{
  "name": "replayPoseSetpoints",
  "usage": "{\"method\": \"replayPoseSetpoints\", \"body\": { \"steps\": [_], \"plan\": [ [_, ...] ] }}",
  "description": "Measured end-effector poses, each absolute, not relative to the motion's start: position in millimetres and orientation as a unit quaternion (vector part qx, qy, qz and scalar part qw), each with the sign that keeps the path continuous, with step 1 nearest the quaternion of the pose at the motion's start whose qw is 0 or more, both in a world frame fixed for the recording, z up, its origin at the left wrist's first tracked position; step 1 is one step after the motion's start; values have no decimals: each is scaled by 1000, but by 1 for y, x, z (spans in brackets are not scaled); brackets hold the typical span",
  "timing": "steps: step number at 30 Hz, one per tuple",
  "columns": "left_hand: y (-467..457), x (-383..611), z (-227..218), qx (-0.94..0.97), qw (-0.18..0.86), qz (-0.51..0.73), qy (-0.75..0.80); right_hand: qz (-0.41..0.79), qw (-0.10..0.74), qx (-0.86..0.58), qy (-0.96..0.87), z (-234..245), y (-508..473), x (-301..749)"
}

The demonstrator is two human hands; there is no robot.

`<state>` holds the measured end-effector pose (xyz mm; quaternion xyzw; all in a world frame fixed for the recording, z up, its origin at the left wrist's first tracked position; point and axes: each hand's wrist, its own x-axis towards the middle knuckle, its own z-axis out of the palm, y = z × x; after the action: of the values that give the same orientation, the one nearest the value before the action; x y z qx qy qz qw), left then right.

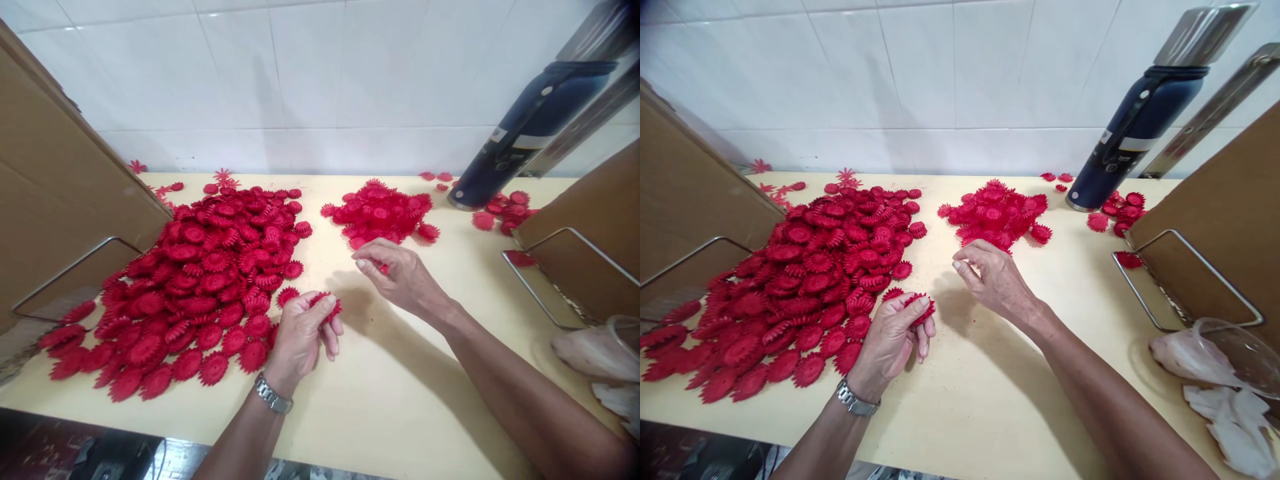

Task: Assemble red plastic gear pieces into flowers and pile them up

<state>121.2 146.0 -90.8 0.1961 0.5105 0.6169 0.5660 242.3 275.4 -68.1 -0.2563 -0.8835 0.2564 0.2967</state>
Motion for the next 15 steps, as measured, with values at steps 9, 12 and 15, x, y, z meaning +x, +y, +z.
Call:
{"method": "replayPoseSetpoints", "body": {
  "steps": [9, 12, 15],
  "plan": [
    [146, 121, -93, 191, 550, 609, 538, 557, 155, -173, -797, -62, 246, 232],
    [146, 122, -93, 200, 538, 615, 541, 565, 149, -171, -793, -65, 245, 231],
    [146, 123, -91, 229, 547, 614, 520, 549, 164, -210, -792, -68, 244, 229]
  ]
}}
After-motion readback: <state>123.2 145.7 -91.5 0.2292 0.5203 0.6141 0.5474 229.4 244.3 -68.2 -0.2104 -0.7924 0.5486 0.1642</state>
